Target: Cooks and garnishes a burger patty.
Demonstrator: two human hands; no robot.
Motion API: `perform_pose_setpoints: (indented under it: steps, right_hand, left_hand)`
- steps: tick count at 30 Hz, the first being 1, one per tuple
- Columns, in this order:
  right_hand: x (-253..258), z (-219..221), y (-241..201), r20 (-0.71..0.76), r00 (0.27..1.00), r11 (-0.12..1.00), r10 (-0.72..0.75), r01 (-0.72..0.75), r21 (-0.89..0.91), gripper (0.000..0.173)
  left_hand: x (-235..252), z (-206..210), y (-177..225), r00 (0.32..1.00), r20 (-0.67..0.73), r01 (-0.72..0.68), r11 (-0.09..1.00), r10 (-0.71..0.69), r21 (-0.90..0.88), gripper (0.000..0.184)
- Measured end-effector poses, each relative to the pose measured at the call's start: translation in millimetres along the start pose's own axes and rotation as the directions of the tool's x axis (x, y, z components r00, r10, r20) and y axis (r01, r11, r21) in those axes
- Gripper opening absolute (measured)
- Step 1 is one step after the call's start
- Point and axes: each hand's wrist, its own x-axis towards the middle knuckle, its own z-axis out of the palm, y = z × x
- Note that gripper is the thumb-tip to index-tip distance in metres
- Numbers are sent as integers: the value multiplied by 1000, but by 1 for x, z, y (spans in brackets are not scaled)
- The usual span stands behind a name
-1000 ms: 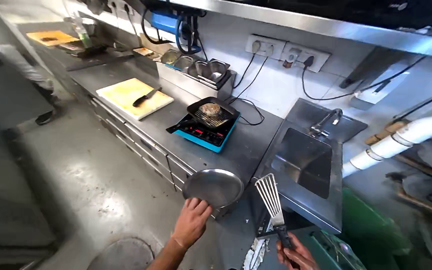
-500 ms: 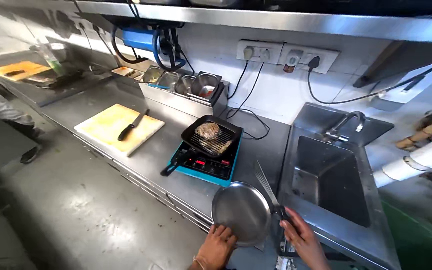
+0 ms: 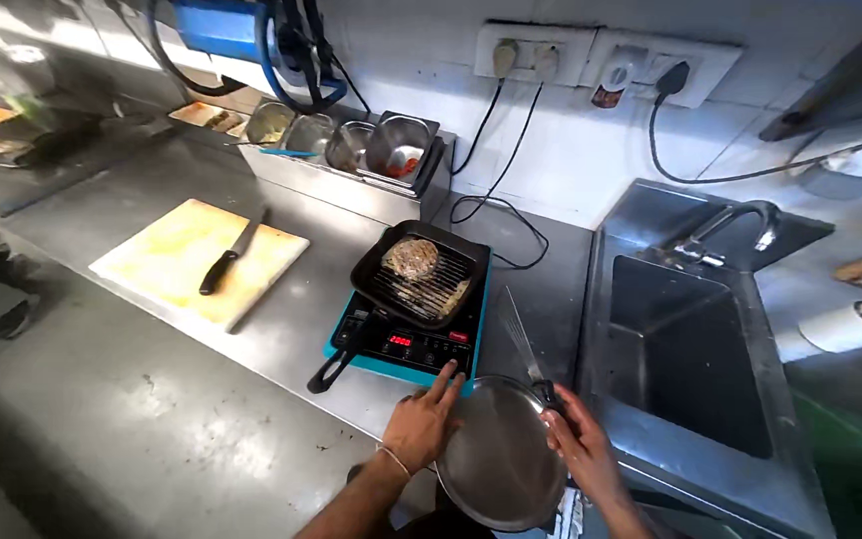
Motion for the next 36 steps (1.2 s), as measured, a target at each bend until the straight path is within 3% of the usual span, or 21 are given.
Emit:
perform_pose_setpoints:
  steps: [5,7,9,12,14,17,20,24,28,31,33,36]
  right_hand:
    - [-26,3,4,-173,983,998,58,-60,-8,52]
    - [-37,10,-2,-242,967,997,77,-75,17,52]
    - [-45,19,-11,-300,950,996,86,-79,33,51]
    - [-50,36,-23,-337,938,996,84,-74,43,50]
    - [-49,50,-29,-344,934,996,93,-85,38,50]
    - [-44,72,-40,-363,926,995,101,-99,25,50]
    - [-40,96,-52,-382,920,996,89,-88,21,50]
    - [-41,128,-57,-338,937,994,93,-70,79,53]
    - [-36,165,-60,-400,908,989,126,-85,118,34]
    - [-21,176,-59,-388,919,993,69,-24,119,25]
    - [-14,177,-60,-394,918,998,49,-33,48,26]
    - [-12,172,-59,-429,903,1000,30,-28,11,28]
  left_hand:
    - [7,-14,0,989,150,-16,1000,15,5,71]
    - [0,-18,-13,988,115,-95,993,103,-76,69]
    - [-13,-13,-37,971,-5,-233,945,238,-229,60]
    - [-35,3,-90,952,-111,-292,731,286,-617,45]
    - [-47,8,-130,979,-37,-137,512,201,-848,39]
    - [-58,3,-177,994,69,42,293,82,-955,36]
    - [-60,-5,-205,993,99,85,199,61,-976,34]
    - [-54,-3,-221,977,147,105,256,152,-961,32]
    - [-48,6,-217,953,161,67,338,258,-939,32]
    - [-45,9,-209,940,168,33,411,296,-911,32]
    - [-43,2,-198,920,156,-66,533,359,-843,36]
    - [-30,-18,-165,857,40,-348,635,513,-690,40]
